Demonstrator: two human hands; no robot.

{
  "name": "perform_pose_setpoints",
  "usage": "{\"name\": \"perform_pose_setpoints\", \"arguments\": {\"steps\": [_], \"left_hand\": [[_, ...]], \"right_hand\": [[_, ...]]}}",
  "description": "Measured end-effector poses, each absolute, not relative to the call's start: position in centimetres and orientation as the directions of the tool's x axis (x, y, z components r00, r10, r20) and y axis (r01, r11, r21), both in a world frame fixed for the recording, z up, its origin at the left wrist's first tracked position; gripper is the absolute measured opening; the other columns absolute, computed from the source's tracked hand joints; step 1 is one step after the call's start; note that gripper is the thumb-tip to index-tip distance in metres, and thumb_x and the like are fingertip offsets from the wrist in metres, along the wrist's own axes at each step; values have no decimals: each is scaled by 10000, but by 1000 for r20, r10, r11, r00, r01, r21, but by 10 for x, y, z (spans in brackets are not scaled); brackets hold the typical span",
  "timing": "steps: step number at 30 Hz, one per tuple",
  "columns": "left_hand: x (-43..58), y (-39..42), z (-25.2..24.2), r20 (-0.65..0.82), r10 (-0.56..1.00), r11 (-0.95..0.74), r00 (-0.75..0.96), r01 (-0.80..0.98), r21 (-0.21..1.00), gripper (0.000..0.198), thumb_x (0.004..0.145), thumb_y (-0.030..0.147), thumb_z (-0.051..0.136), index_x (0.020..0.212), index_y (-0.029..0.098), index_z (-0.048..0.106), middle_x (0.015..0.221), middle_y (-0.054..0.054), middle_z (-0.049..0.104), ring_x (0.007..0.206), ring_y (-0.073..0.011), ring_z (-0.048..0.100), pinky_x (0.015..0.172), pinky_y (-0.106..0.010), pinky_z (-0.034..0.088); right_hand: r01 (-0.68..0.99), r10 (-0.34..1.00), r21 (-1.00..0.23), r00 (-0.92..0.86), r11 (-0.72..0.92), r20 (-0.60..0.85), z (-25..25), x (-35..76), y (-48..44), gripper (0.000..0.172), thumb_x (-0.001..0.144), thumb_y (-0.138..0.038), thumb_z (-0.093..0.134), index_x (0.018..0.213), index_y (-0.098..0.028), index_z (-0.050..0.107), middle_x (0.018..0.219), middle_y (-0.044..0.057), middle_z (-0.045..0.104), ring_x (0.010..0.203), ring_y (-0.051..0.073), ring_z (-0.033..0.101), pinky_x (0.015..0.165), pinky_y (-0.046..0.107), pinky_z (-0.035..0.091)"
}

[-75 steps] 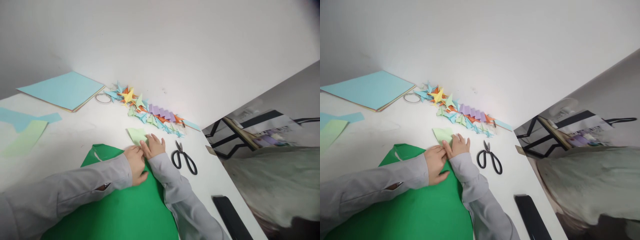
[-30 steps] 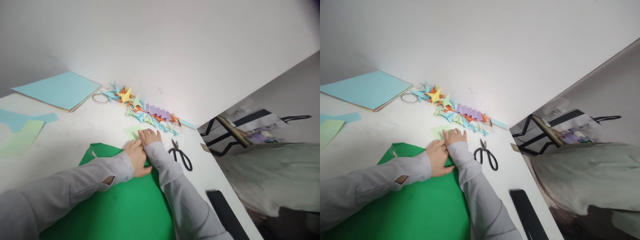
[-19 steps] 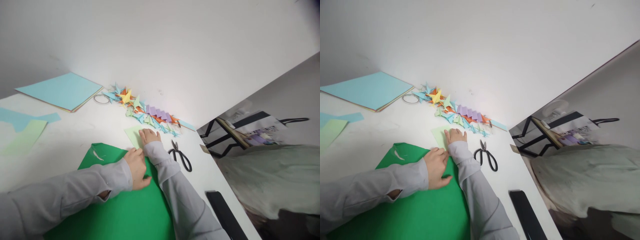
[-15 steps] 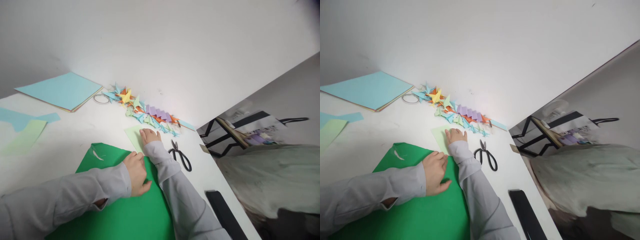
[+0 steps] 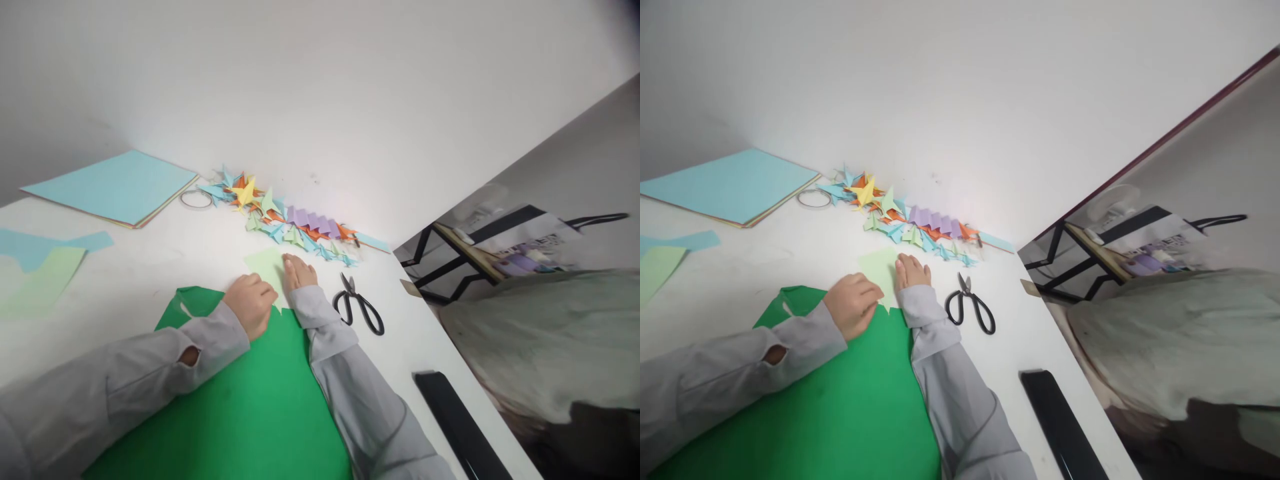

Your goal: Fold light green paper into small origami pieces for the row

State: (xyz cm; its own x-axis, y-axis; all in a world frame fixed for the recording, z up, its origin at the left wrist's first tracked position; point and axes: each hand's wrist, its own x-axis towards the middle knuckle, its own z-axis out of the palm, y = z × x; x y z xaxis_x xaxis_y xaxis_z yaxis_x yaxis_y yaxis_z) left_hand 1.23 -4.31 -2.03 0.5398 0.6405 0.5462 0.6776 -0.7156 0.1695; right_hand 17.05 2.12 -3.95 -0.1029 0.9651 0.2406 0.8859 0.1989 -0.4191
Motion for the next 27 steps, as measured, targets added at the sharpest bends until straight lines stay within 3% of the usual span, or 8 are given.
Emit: {"name": "perform_pose_setpoints", "arguments": {"steps": [3, 7, 13, 16, 20, 23, 27], "left_hand": [[6, -22, -21, 572, 526, -802, 629, 590, 89, 173, 777, 141, 485, 841, 145, 645, 912, -108, 647, 846, -207, 517, 713, -364, 404], [9, -4, -21, 547, 292, -920, 785, 386, -63, 213, 822, 149, 452, 726, 167, 641, 838, -86, 657, 822, -169, 537, 729, -339, 405], [11, 1, -24, 526, 242, -915, 815, 372, -156, 244, 839, 125, 415, 718, 143, 626, 787, -93, 658, 761, -153, 558, 696, -311, 407], [5, 1, -23, 575, 257, -894, 777, 418, -165, 219, 827, 103, 411, 771, 136, 620, 827, -93, 666, 776, -160, 568, 682, -306, 413], [-2, 1, -19, 731, 283, -849, 621, 517, -111, 186, 791, 72, 432, 843, 116, 606, 880, -92, 673, 794, -177, 573, 659, -307, 434], [-3, 0, -16, 809, 276, -839, 519, 541, -61, 186, 782, 63, 441, 860, 124, 597, 891, -86, 674, 795, -178, 574, 652, -305, 450], [0, -5, -13, 842, 235, -884, 486, 468, -24, 201, 777, 55, 442, 883, 131, 594, 941, -103, 661, 837, -181, 576, 689, -317, 468]], "right_hand": [[871, 966, -449, -96, 197, 239, -38, 172, 23, 389, 903, -327, 245, 1175, -198, 491, 1262, 109, 510, 1224, 245, 385, 991, 529, 224], [869, 964, -441, -132, 226, 233, -35, 172, 21, 383, 895, -329, 261, 1171, -194, 491, 1253, 107, 519, 1231, 247, 377, 993, 544, 211], [852, 952, -462, -127, 248, 277, -36, 173, 23, 387, 887, -335, 264, 1154, -188, 503, 1231, 106, 538, 1212, 258, 401, 983, 546, 229], [824, 898, -472, -97, 314, 429, -35, 178, 22, 361, 872, -321, 288, 1062, -188, 565, 1122, 96, 611, 1125, 241, 483, 940, 462, 326], [807, 728, -422, -15, 413, 685, -38, 182, 9, 276, 811, -276, 380, 903, -175, 619, 736, 59, 669, 789, 207, 588, 770, 361, 430], [762, 723, -398, -130, 511, 678, -43, 180, -1, 308, 755, -238, 432, 1013, -179, 590, 621, 9, 637, 649, 172, 581, 712, 319, 440], [743, 665, -278, -287, 609, 689, -46, 177, -5, 317, 777, -239, 401, 1005, -192, 616, 713, 26, 667, 689, 159, 586, 738, 300, 423]]}}
